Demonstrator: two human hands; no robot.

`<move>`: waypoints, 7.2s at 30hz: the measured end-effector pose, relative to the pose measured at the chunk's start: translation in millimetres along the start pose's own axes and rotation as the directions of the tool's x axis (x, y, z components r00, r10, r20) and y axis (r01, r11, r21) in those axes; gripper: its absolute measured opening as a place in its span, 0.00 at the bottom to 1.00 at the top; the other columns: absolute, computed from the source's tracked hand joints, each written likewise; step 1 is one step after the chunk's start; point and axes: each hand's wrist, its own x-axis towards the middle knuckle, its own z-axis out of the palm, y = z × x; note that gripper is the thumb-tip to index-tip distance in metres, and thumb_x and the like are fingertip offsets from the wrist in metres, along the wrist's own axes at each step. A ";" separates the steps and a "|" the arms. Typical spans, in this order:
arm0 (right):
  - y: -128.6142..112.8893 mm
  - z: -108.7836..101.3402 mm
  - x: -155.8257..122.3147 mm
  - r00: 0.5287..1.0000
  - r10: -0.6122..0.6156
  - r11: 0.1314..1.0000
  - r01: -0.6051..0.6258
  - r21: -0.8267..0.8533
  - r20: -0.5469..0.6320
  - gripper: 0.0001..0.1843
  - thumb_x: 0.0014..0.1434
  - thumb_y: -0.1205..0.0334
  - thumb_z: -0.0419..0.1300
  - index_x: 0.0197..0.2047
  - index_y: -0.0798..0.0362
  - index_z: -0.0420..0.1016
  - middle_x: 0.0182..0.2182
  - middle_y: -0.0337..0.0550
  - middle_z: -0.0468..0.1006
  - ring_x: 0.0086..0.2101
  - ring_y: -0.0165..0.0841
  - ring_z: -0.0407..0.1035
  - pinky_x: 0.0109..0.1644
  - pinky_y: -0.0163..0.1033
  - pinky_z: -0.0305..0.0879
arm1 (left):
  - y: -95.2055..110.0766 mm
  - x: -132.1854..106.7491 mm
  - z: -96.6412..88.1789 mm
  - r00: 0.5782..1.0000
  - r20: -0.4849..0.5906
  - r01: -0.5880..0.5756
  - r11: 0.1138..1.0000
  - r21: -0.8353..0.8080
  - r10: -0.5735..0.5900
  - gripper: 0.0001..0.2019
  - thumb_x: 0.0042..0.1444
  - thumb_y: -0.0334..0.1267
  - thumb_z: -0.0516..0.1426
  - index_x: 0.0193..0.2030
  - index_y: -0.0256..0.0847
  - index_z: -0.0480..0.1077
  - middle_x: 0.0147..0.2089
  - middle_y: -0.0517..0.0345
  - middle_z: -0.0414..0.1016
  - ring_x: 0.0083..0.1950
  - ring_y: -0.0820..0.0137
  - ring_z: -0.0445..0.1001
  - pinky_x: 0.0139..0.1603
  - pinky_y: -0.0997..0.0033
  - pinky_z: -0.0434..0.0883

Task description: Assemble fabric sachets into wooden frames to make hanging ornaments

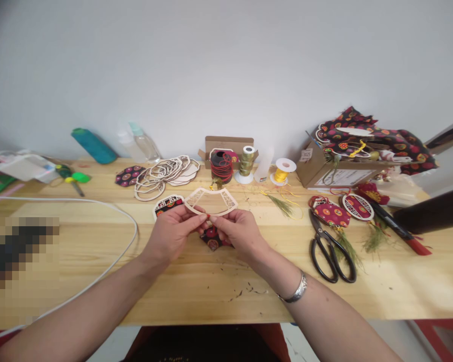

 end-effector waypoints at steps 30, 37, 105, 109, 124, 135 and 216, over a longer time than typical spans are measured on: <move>1.2 -3.5 -0.6 0.998 -0.017 1.000 0.016 0.021 0.058 0.22 0.49 0.48 0.64 0.17 0.55 0.67 0.11 0.34 0.64 0.14 0.21 0.49 0.19 0.34 0.39 | 0.3 -0.5 -1.6 1.000 0.004 0.012 1.000 0.001 -0.012 0.07 0.47 0.35 0.66 0.31 0.37 0.73 0.24 0.62 0.76 0.26 0.76 0.73 0.31 0.77 0.69; 1.3 -3.5 -0.5 0.998 -0.026 1.000 0.027 -0.008 0.062 0.23 0.50 0.46 0.64 0.17 0.55 0.66 0.11 0.34 0.64 0.14 0.22 0.50 0.20 0.34 0.39 | 1.0 -0.9 -1.4 1.000 0.006 0.009 1.000 0.018 -0.009 0.06 0.47 0.36 0.65 0.31 0.38 0.74 0.24 0.61 0.76 0.26 0.75 0.73 0.30 0.77 0.69; 15.8 3.3 -11.0 0.339 -0.812 -0.393 0.285 -0.875 0.475 0.08 0.64 0.64 0.55 0.38 0.58 0.75 0.19 0.38 0.75 0.19 0.28 0.66 0.24 0.38 0.53 | 4.4 -0.9 4.3 0.989 -0.148 0.003 0.992 -0.123 -0.021 0.09 0.40 0.34 0.67 0.28 0.36 0.74 0.23 0.61 0.76 0.24 0.78 0.70 0.27 0.79 0.66; 15.1 3.1 -10.3 0.330 -0.817 -0.379 0.309 -0.872 0.472 0.08 0.64 0.66 0.55 0.36 0.58 0.74 0.18 0.37 0.75 0.19 0.27 0.67 0.25 0.37 0.54 | 4.3 -0.8 4.9 0.990 -0.141 0.010 0.992 -0.125 -0.028 0.09 0.40 0.34 0.67 0.29 0.36 0.74 0.23 0.61 0.76 0.25 0.77 0.71 0.28 0.78 0.66; 17.1 2.6 -9.9 0.673 -0.734 0.272 0.421 -0.865 0.097 0.09 0.60 0.64 0.57 0.36 0.54 0.80 0.23 0.39 0.81 0.19 0.27 0.71 0.23 0.30 0.61 | 3.4 -0.2 5.3 0.992 -0.117 0.026 0.990 -0.136 -0.042 0.11 0.39 0.35 0.69 0.30 0.35 0.75 0.25 0.59 0.78 0.27 0.76 0.73 0.31 0.77 0.69; 13.4 0.9 -9.3 0.820 -0.571 0.547 0.352 -0.759 -0.031 0.10 0.58 0.62 0.58 0.35 0.52 0.81 0.19 0.37 0.78 0.19 0.26 0.68 0.22 0.29 0.59 | -2.7 1.2 1.9 0.997 -0.075 0.008 0.996 -0.094 -0.015 0.10 0.42 0.36 0.68 0.31 0.36 0.75 0.26 0.61 0.78 0.28 0.77 0.73 0.32 0.78 0.69; 15.4 -4.9 -9.7 0.551 -0.785 -0.011 0.445 -0.895 0.284 0.07 0.62 0.66 0.55 0.39 0.54 0.74 0.23 0.39 0.80 0.22 0.28 0.73 0.26 0.31 0.59 | 3.3 -1.4 3.5 0.998 -0.031 0.051 0.992 -0.116 -0.054 0.09 0.43 0.36 0.67 0.29 0.37 0.73 0.24 0.61 0.75 0.26 0.75 0.72 0.31 0.76 0.68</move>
